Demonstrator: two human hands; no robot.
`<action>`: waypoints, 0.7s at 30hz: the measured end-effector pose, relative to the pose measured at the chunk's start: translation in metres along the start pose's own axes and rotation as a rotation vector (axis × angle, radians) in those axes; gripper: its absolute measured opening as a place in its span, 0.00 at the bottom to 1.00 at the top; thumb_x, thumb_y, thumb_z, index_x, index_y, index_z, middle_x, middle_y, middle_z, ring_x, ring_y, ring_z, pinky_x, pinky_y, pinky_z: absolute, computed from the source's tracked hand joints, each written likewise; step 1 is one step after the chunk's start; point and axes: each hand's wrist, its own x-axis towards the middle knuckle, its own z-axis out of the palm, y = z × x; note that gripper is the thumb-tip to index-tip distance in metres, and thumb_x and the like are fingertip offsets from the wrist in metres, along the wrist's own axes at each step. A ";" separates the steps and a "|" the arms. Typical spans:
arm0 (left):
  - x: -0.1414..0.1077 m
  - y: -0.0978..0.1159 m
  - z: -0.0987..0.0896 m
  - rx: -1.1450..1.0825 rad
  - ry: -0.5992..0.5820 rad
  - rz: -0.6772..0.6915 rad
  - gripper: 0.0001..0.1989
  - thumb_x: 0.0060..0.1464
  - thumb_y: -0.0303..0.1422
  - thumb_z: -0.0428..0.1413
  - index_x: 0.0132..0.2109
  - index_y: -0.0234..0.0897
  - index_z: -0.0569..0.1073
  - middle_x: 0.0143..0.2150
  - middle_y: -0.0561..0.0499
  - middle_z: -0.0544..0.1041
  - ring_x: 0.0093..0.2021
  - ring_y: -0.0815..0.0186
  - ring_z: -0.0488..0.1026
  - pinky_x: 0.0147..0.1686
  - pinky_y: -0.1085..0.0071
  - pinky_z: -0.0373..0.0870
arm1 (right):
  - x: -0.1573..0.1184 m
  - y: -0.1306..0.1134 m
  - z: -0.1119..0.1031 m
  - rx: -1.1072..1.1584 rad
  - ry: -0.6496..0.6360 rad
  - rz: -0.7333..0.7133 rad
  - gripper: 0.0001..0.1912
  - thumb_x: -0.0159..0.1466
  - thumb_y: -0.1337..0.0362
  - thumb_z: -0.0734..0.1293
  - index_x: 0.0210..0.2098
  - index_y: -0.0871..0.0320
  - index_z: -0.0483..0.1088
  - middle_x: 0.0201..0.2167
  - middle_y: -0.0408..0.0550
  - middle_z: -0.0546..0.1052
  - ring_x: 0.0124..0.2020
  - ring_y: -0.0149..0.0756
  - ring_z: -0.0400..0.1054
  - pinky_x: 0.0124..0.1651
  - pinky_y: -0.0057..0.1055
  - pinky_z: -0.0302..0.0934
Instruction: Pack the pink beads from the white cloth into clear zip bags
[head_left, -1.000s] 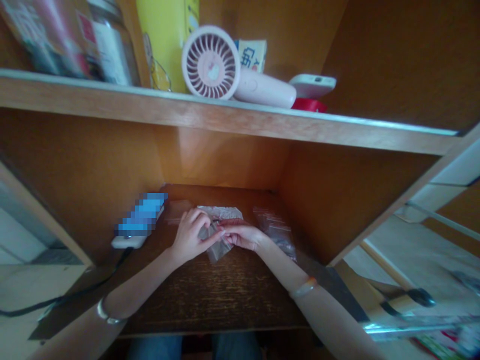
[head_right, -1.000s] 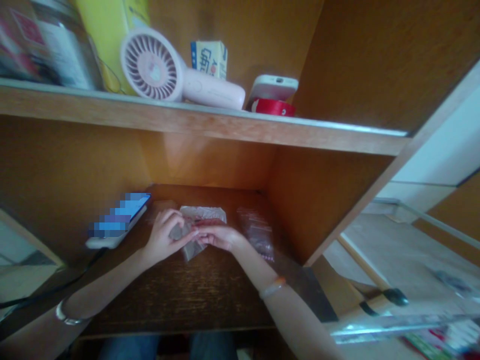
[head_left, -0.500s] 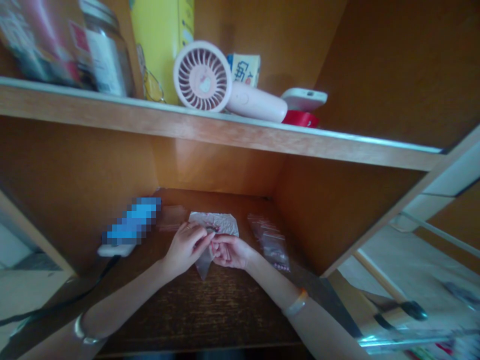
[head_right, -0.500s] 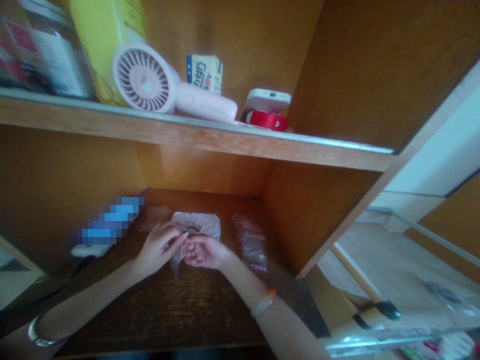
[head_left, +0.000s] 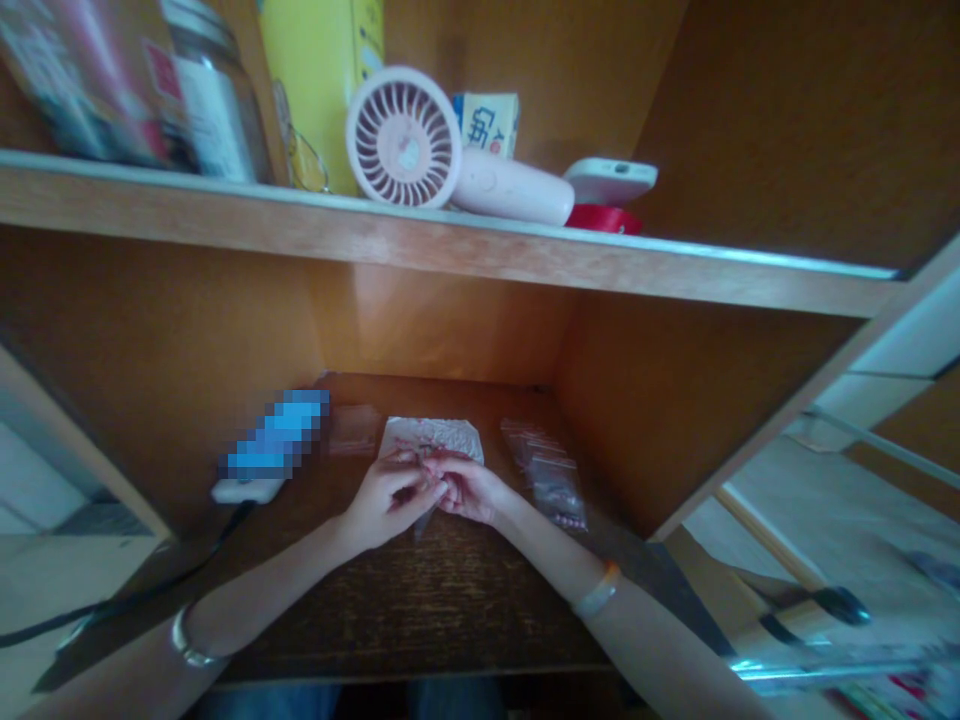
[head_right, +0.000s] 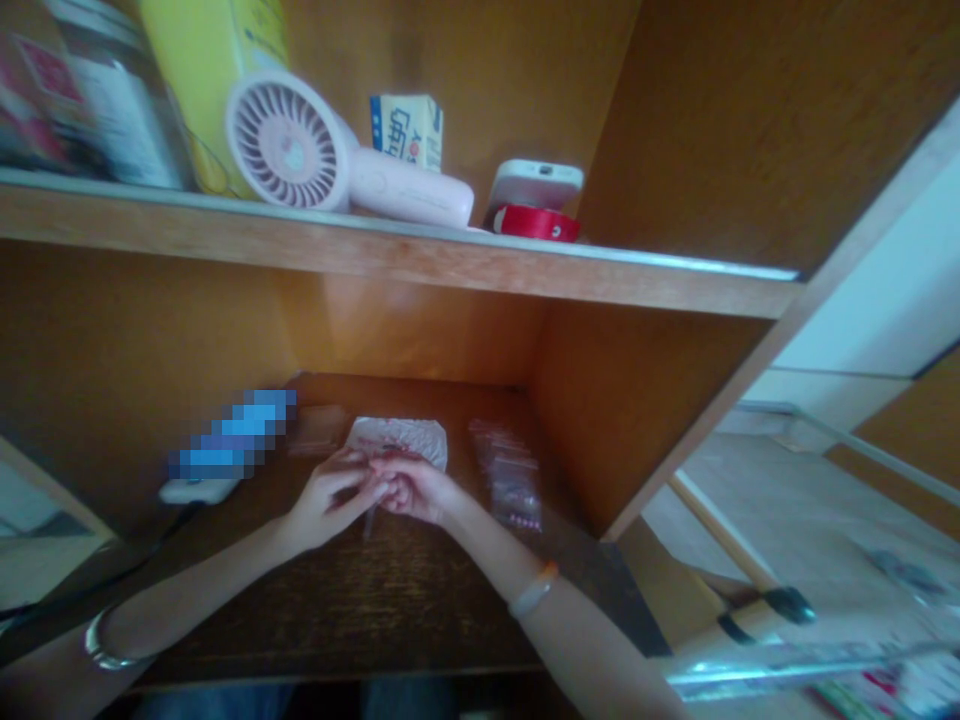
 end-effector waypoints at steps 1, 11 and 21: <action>0.000 0.001 0.000 -0.041 -0.005 -0.026 0.15 0.57 0.34 0.52 0.24 0.36 0.73 0.23 0.50 0.74 0.28 0.67 0.70 0.32 0.69 0.65 | 0.000 0.002 0.002 -0.032 0.001 -0.033 0.09 0.52 0.64 0.69 0.25 0.61 0.64 0.14 0.34 0.64 0.12 0.19 0.55 0.14 0.17 0.48; -0.002 0.002 0.004 -0.284 0.006 -0.256 0.19 0.58 0.39 0.50 0.22 0.34 0.68 0.19 0.53 0.69 0.22 0.71 0.66 0.25 0.74 0.63 | -0.009 0.019 0.027 -0.556 0.379 -0.670 0.18 0.59 0.50 0.63 0.22 0.57 0.60 0.13 0.35 0.61 0.12 0.23 0.54 0.15 0.22 0.49; -0.008 0.000 0.005 -0.297 0.012 -0.227 0.14 0.60 0.37 0.46 0.29 0.35 0.64 0.24 0.54 0.64 0.26 0.70 0.63 0.27 0.75 0.63 | -0.026 0.020 0.033 -0.956 0.420 -0.872 0.13 0.65 0.57 0.58 0.27 0.56 0.63 0.21 0.40 0.64 0.22 0.28 0.58 0.27 0.26 0.55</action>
